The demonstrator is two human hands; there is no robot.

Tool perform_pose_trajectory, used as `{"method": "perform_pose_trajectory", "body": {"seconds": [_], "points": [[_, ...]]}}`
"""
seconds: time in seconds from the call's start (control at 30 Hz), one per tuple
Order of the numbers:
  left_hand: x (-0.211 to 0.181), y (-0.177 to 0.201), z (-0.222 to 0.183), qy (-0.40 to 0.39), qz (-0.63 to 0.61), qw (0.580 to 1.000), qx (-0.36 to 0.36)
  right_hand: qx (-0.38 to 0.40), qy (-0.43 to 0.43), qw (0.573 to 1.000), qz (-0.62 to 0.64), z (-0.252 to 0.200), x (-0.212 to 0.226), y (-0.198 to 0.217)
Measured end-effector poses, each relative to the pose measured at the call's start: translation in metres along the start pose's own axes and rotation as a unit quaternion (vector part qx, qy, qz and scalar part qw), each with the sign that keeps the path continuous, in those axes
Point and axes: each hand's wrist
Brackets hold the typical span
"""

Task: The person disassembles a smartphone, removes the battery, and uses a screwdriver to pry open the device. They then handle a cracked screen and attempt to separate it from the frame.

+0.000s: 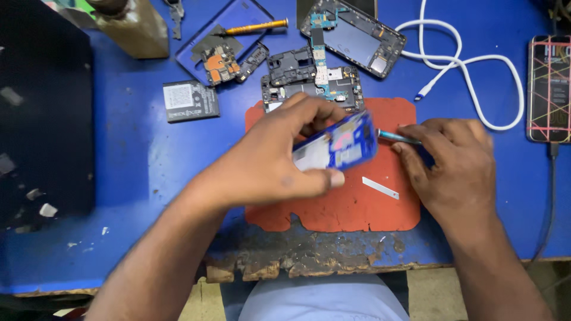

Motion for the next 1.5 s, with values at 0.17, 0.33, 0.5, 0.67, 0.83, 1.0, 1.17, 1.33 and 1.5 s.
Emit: {"method": "perform_pose_trajectory", "body": {"seconds": [0.17,0.33,0.5,0.67,0.83,1.0,1.17,1.33,1.5], "points": [[0.005,-0.005,0.004,0.001,-0.41,0.904,0.122,0.034,0.031,0.999,0.016,0.002,0.023,0.019],[0.017,-0.007,0.006,0.015,-0.481,0.868,0.127,0.086,-0.004,0.995,0.042,-0.021,0.048,0.023],[0.022,-0.013,0.015,0.03,-0.5,0.858,0.114,0.141,-0.061,0.987,0.049,-0.017,0.049,0.023],[0.024,-0.012,0.014,0.029,-0.502,0.857,0.114,0.246,-0.119,0.957,0.093,-0.003,0.042,0.025],[0.022,-0.01,0.013,0.033,-0.499,0.858,0.117,0.202,-0.142,0.959,0.142,-0.011,0.039,0.021],[0.021,-0.012,0.012,0.05,-0.501,0.855,0.127,0.108,-0.197,0.933,0.28,-0.025,0.032,0.016],[0.021,-0.016,0.013,0.058,-0.495,0.854,0.149,0.024,-0.155,0.938,0.31,-0.028,0.033,0.019],[0.019,-0.018,0.012,0.053,-0.466,0.868,0.161,-0.016,-0.136,0.948,0.286,-0.021,0.038,0.024],[0.015,-0.019,0.007,0.065,-0.445,0.878,0.165,-0.071,-0.067,0.961,0.26,-0.005,0.045,0.029]]}}
Point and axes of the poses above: each hand's wrist, its own z-axis towards the middle knuckle, its own y-axis out of the back of the hand, x = y × z, and after that the axes turned 9 degrees about y, right-handed
